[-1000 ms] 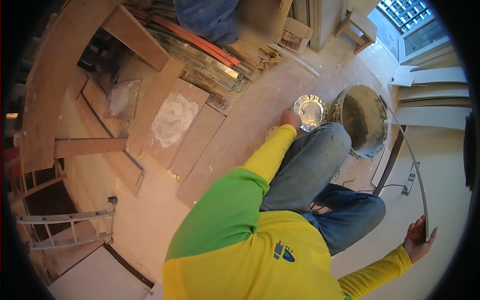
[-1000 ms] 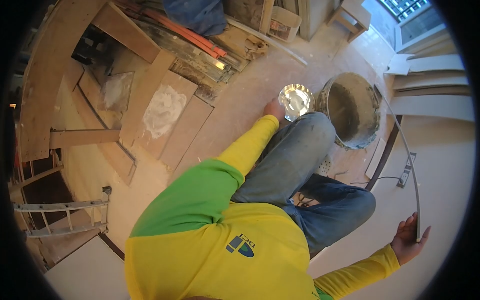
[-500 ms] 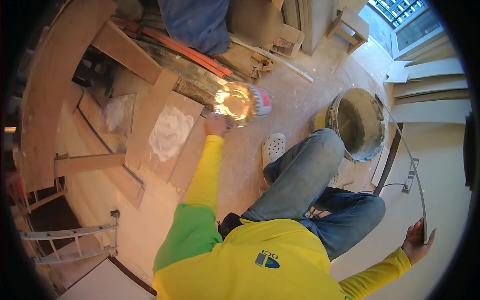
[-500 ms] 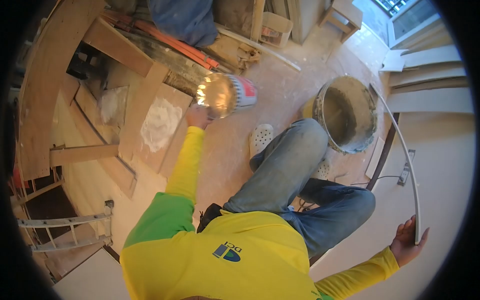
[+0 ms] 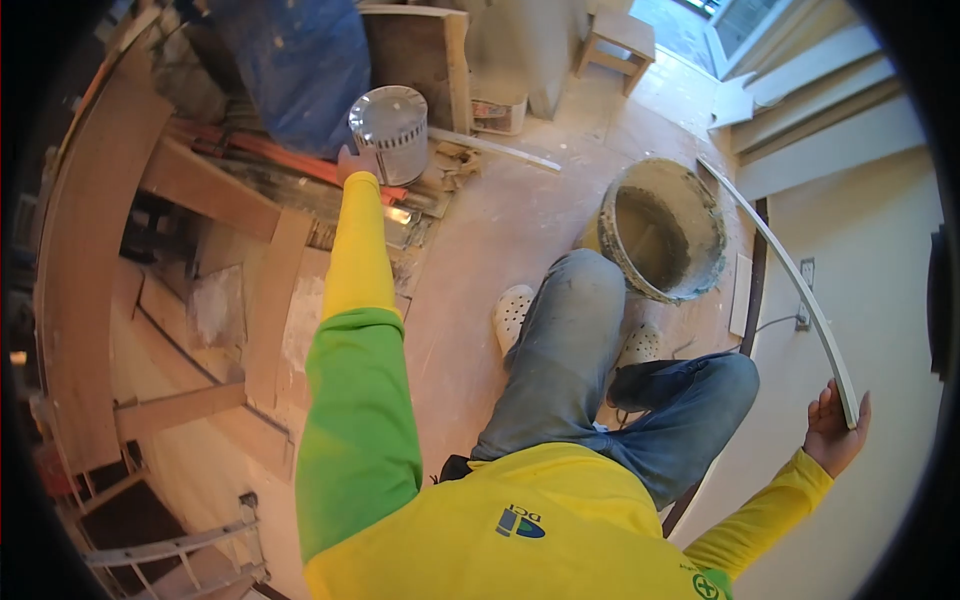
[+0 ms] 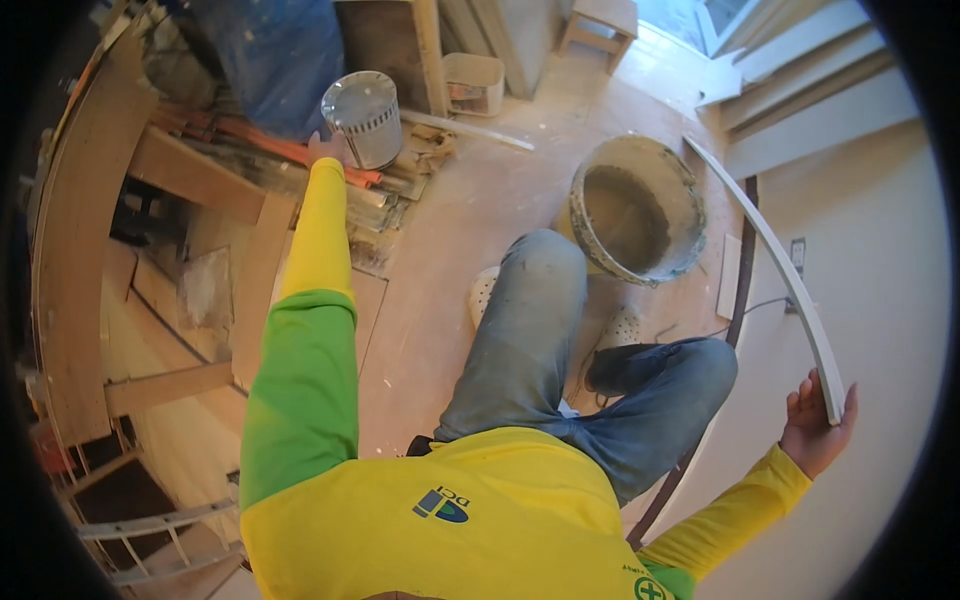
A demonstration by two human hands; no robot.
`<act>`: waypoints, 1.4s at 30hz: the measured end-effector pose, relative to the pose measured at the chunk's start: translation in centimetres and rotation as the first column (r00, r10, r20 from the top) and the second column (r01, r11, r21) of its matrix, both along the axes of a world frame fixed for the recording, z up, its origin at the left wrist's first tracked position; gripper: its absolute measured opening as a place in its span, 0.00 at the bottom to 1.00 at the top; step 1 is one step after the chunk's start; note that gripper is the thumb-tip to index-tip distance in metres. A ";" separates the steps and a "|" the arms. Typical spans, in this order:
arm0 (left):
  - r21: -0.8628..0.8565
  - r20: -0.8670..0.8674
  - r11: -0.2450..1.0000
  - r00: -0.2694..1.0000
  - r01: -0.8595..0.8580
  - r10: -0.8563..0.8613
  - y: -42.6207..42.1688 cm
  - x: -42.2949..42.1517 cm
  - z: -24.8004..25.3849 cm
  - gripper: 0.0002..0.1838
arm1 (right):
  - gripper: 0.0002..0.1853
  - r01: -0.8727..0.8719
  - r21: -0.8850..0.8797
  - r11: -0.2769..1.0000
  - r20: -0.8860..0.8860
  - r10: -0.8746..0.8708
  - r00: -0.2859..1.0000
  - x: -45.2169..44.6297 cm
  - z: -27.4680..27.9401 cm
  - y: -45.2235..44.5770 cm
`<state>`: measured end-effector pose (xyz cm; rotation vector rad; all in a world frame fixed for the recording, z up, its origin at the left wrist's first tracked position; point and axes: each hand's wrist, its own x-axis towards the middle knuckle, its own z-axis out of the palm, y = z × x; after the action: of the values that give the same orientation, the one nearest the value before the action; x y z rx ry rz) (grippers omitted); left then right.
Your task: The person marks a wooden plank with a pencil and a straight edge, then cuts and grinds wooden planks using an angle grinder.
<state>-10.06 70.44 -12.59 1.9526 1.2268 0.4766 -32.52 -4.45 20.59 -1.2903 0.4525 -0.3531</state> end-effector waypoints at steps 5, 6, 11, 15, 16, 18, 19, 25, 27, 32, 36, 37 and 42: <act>0.022 -0.165 0.946 0.935 0.322 -0.314 0.6 5.2 -6.0 0.40 | 0.25 0.115 -0.016 0.993 -0.030 -0.116 0.993 -0.4 -0.1 0.7; -0.095 -0.104 0.948 0.944 0.305 -0.314 0.6 5.8 -7.5 0.40 | 0.25 0.094 -0.004 0.996 -0.039 -0.094 0.995 -0.4 -0.1 0.7; -0.355 0.353 0.806 0.866 0.474 -0.354 -1.9 4.5 -6.9 0.33 | 0.25 0.149 -0.041 0.988 -0.022 -0.150 0.988 -0.5 0.0 0.6; -0.543 0.267 0.777 0.943 0.319 -0.200 -3.5 3.4 -4.0 0.39 | 0.24 0.157 -0.051 0.986 -0.021 -0.158 0.987 -0.5 -0.1 0.2; -0.569 0.269 0.756 0.942 0.322 -0.199 -3.5 3.4 -3.9 0.42 | 0.24 0.153 -0.046 0.987 -0.023 -0.154 0.988 -0.5 -0.2 0.0; -0.586 0.241 0.768 0.961 0.258 -0.140 -4.6 3.7 -4.1 0.47 | 0.24 0.173 -0.053 0.983 -0.027 -0.175 0.984 -0.4 -0.2 0.2; -0.599 0.242 0.788 0.970 0.138 0.014 -5.3 3.9 -4.1 0.47 | 0.24 0.190 -0.061 0.980 -0.029 -0.192 0.981 -0.4 -0.2 0.3; -0.582 0.348 0.810 0.923 0.077 0.163 -13.5 4.1 -8.1 0.38 | 0.24 0.173 -0.043 0.984 -0.028 -0.174 0.984 -0.7 -0.6 -0.4; -0.667 0.335 0.662 0.931 0.342 -0.143 -19.5 4.7 -7.5 0.38 | 0.24 0.182 -0.043 0.982 -0.028 -0.183 0.983 -0.7 -0.6 -0.4; -0.780 0.177 0.113 0.390 0.616 -0.904 -35.9 6.7 1.9 0.57 | 0.24 0.189 -0.036 0.981 -0.018 -0.189 0.982 -0.6 -0.3 -0.7; -0.571 -0.143 0.233 0.183 0.787 -0.973 -38.6 9.1 3.7 0.64 | 0.24 0.218 -0.044 0.975 -0.025 -0.220 0.975 -1.0 -0.7 -1.0; -0.537 -0.104 0.265 0.249 0.801 -0.963 -38.5 9.7 3.5 0.54 | 0.24 0.238 -0.046 0.970 -0.024 -0.240 0.971 -1.2 -1.1 -1.4; -0.087 -0.389 0.274 0.221 0.958 -0.895 -35.6 17.0 -7.0 0.27 | 0.25 0.276 -0.052 0.960 -0.051 -0.279 0.959 -2.2 -2.2 -3.1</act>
<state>6.90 34.85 -19.60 2.5775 -0.0771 -0.4984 -34.69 -7.54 18.42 -1.2845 0.6814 -0.5649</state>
